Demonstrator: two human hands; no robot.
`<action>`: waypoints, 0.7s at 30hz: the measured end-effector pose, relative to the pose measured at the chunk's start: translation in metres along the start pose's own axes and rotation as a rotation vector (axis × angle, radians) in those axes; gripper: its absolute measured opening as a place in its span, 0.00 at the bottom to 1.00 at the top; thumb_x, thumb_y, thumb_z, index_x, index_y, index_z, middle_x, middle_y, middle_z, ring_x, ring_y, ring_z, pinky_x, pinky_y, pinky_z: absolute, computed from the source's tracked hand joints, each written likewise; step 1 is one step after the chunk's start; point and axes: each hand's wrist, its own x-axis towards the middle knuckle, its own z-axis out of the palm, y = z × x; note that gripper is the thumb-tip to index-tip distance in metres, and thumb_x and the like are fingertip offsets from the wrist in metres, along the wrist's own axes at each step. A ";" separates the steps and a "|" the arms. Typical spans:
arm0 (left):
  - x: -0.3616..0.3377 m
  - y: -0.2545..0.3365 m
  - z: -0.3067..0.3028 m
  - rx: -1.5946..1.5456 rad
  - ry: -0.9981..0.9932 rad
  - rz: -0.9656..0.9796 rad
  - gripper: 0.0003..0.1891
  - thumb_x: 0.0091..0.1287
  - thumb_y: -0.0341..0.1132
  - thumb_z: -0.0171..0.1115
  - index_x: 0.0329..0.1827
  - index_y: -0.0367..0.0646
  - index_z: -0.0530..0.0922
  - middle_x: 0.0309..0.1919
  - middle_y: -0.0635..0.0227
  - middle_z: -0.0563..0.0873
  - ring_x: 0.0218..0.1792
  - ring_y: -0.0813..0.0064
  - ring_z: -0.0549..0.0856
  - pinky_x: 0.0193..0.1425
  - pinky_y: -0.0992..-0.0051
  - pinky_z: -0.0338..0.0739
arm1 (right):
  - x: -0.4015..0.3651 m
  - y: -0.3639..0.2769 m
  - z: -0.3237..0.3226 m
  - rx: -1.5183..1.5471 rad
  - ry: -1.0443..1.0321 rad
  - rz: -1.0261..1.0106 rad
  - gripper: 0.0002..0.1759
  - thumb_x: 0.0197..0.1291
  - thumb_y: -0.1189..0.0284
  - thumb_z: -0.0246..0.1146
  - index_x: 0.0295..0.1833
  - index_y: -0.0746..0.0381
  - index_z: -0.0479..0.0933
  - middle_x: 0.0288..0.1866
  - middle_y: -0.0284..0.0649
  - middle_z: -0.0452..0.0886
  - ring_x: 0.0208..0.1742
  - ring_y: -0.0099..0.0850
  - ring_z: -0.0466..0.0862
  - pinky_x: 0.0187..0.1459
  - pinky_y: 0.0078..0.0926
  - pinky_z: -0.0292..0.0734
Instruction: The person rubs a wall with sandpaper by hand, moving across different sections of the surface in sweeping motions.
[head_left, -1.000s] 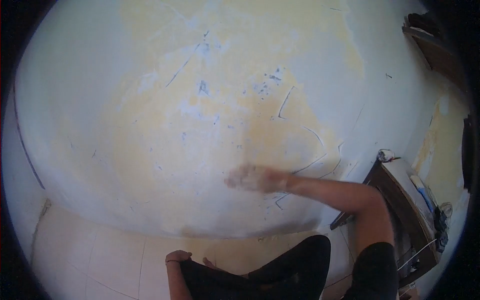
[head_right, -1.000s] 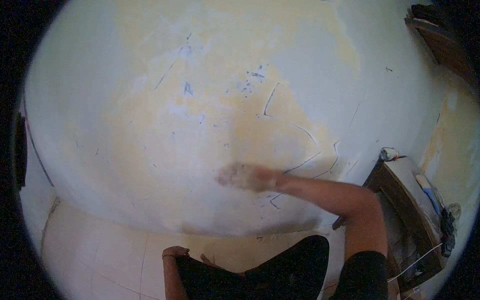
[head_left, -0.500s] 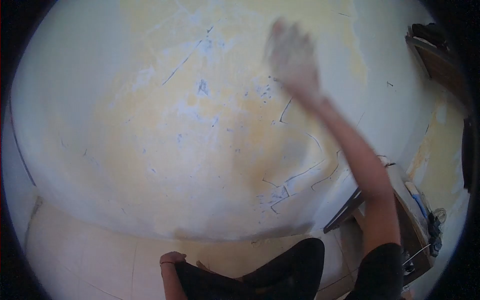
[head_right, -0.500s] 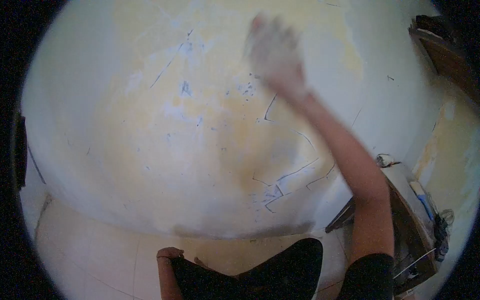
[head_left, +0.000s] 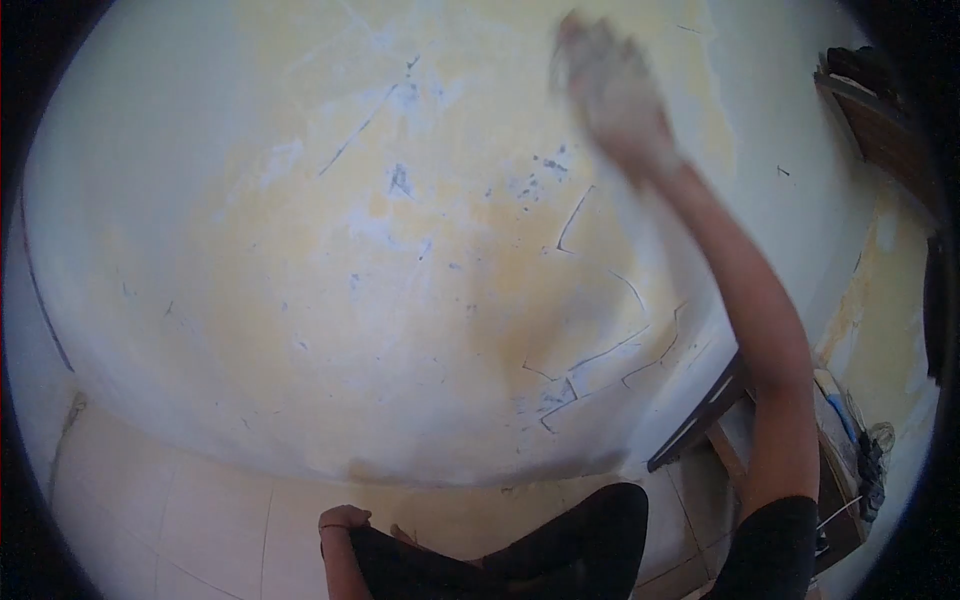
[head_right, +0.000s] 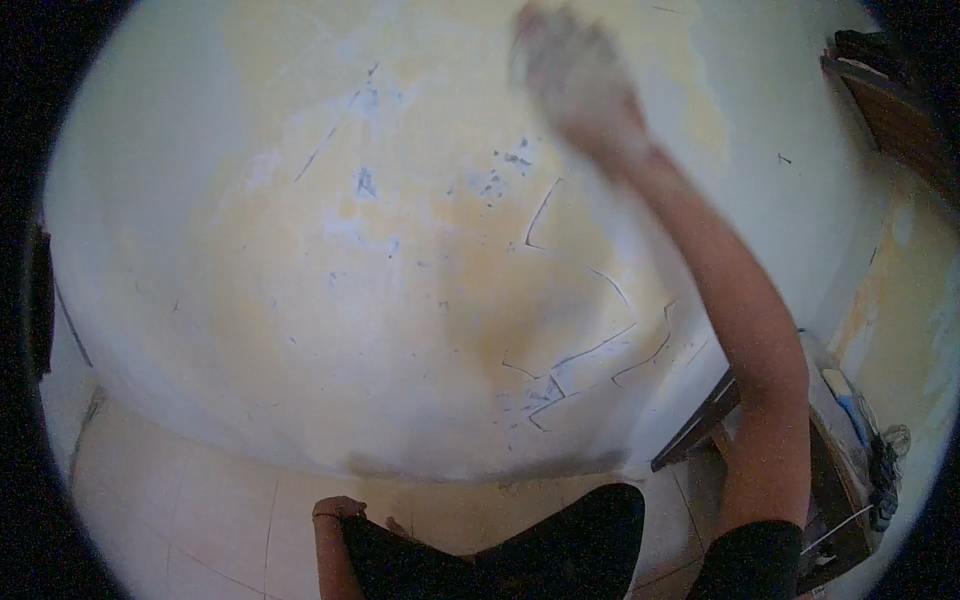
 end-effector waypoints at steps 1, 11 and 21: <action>0.023 -0.009 0.008 0.064 0.001 0.041 0.21 0.64 0.54 0.50 0.50 0.57 0.85 0.58 0.63 0.81 0.60 0.59 0.79 0.64 0.62 0.71 | 0.020 0.020 -0.014 0.168 -0.113 0.184 0.32 0.66 0.67 0.43 0.73 0.67 0.50 0.74 0.48 0.53 0.73 0.45 0.53 0.70 0.47 0.46; -0.010 0.000 -0.001 -0.062 -0.043 -0.028 0.21 0.68 0.56 0.47 0.50 0.61 0.85 0.58 0.67 0.82 0.60 0.64 0.79 0.62 0.58 0.71 | -0.119 -0.212 -0.054 0.479 -0.105 -0.373 0.30 0.64 0.70 0.50 0.72 0.63 0.59 0.64 0.45 0.70 0.69 0.42 0.67 0.68 0.49 0.61; 0.011 -0.013 0.002 -0.102 -0.083 0.062 0.22 0.65 0.53 0.49 0.49 0.52 0.85 0.57 0.58 0.81 0.60 0.57 0.78 0.63 0.61 0.71 | -0.051 -0.072 -0.021 0.462 0.006 -0.305 0.32 0.64 0.65 0.52 0.72 0.63 0.57 0.69 0.46 0.66 0.70 0.47 0.66 0.68 0.54 0.60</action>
